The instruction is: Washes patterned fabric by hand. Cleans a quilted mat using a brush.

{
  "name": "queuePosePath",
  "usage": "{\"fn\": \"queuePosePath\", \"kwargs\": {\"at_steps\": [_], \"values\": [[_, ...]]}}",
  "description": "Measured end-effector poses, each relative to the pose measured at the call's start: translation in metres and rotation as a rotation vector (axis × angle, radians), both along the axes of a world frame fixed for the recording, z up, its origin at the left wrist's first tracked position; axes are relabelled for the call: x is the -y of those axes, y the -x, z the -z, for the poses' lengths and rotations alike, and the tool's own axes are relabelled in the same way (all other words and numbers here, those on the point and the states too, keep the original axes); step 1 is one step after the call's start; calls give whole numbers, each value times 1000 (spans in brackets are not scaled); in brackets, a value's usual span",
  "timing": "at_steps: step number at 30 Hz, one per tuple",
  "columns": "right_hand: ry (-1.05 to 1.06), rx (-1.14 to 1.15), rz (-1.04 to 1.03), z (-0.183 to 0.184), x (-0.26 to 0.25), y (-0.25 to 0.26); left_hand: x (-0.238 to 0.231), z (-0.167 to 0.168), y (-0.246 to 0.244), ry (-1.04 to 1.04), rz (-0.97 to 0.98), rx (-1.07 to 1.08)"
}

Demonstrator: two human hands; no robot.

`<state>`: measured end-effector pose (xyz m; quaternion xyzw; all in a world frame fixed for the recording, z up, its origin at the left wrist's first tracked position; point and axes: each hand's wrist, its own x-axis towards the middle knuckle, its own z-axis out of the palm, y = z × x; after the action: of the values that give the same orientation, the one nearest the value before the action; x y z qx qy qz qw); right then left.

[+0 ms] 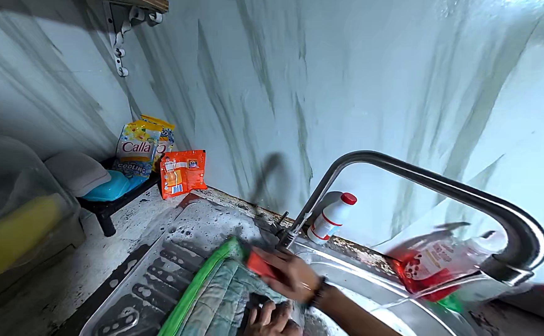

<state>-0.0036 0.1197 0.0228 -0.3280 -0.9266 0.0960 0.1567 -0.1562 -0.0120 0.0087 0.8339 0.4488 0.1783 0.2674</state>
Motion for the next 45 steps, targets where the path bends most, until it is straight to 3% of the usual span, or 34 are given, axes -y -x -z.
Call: {"fn": "queuePosePath", "kwargs": {"at_steps": [2, 5, 8, 10, 12, 14, 16, 18, 20, 21, 23, 26, 29, 32, 36, 39, 42, 45], "values": [[-163, -94, -104, 14, 13, -56, 1, 4, -3, -23, 11, 60], [-244, -74, -111, 17, 10, -21, 3, 14, -7, -147, -1, 164], [19, 159, 208, -9, 5, 74, 3, 14, -5, -186, -21, 95], [233, 268, 282, -30, 3, 92, 5, 11, -3, -193, -31, 72], [174, 138, 112, -23, 15, 42, 10, 12, 0, -186, -47, 97], [-30, -8, -98, -5, 31, -27, 11, 16, -4, -246, -68, 164], [-202, -49, -168, 6, 35, -45, 10, 20, -8, -317, -77, 193], [-195, 19, -61, 4, 34, 4, 13, 19, -9, -358, -80, 138], [56, 153, 198, -13, 27, 83, 19, 11, -7, -409, -136, 43], [196, 212, 287, -23, 18, 114, 23, 3, -4, -378, -171, -26], [326, 251, 302, -34, 10, 127, 28, -11, 4, -208, -186, -101], [316, 227, 203, -38, 25, 63, 14, 6, 7, -204, -117, 17], [344, 256, 272, -46, 65, -28, 5, 15, 12, -132, -34, 9], [417, 345, 472, -59, 113, -105, -8, 5, 17, -35, -57, -230], [360, 53, 808, -78, 199, -201, -36, 3, 18, -46, -99, -355], [231, -78, 946, -97, 266, -264, -51, 10, 15, -84, -100, -358], [132, 75, 1017, -98, 321, -316, -60, 3, 7, -51, -113, -392], [97, 275, 1090, -59, 360, -349, -69, -6, -2, 29, -130, -444]]}}
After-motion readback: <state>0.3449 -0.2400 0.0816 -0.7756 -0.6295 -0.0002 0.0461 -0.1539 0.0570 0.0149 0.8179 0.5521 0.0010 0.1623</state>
